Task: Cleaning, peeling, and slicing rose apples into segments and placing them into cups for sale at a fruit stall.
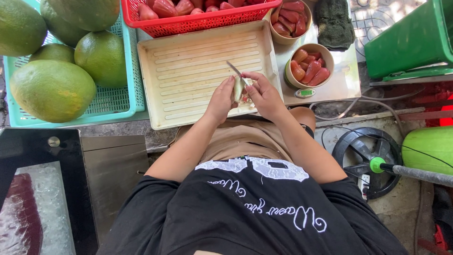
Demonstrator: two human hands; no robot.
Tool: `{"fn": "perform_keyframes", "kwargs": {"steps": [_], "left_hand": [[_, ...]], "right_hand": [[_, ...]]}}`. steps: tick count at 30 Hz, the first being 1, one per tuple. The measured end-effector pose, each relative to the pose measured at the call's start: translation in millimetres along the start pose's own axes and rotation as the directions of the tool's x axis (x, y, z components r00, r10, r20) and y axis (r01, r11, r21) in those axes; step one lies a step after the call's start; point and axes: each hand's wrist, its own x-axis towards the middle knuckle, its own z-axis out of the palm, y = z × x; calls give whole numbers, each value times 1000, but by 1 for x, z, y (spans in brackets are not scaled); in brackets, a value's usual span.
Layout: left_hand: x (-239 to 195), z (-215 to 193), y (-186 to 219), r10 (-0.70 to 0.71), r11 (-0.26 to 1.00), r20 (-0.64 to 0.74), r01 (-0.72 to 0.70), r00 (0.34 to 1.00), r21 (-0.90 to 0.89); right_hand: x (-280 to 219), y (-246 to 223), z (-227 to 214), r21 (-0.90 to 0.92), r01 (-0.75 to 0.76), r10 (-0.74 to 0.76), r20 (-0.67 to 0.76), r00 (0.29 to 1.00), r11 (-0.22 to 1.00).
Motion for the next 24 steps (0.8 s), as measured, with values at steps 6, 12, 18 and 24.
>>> {"fn": "perform_keyframes", "kwargs": {"steps": [6,12,18,24], "left_hand": [[-2,-10,8,-100,995,52,101,994,-16],[9,-25,12,7,999,28,-5,1000,-50],[4,-25,19,47,999,-27,-46,999,10],[-2,-11,16,242,818,12,-211,970,536]], "right_hand": [[-2,12,-17,677,-365,334,183,925,639],[5,66,-19,-166,-218,208,-73,975,962],[6,161,-40,-438,146,-145,35,989,887],[0,49,-33,262,-385,423,-107,900,885]]}}
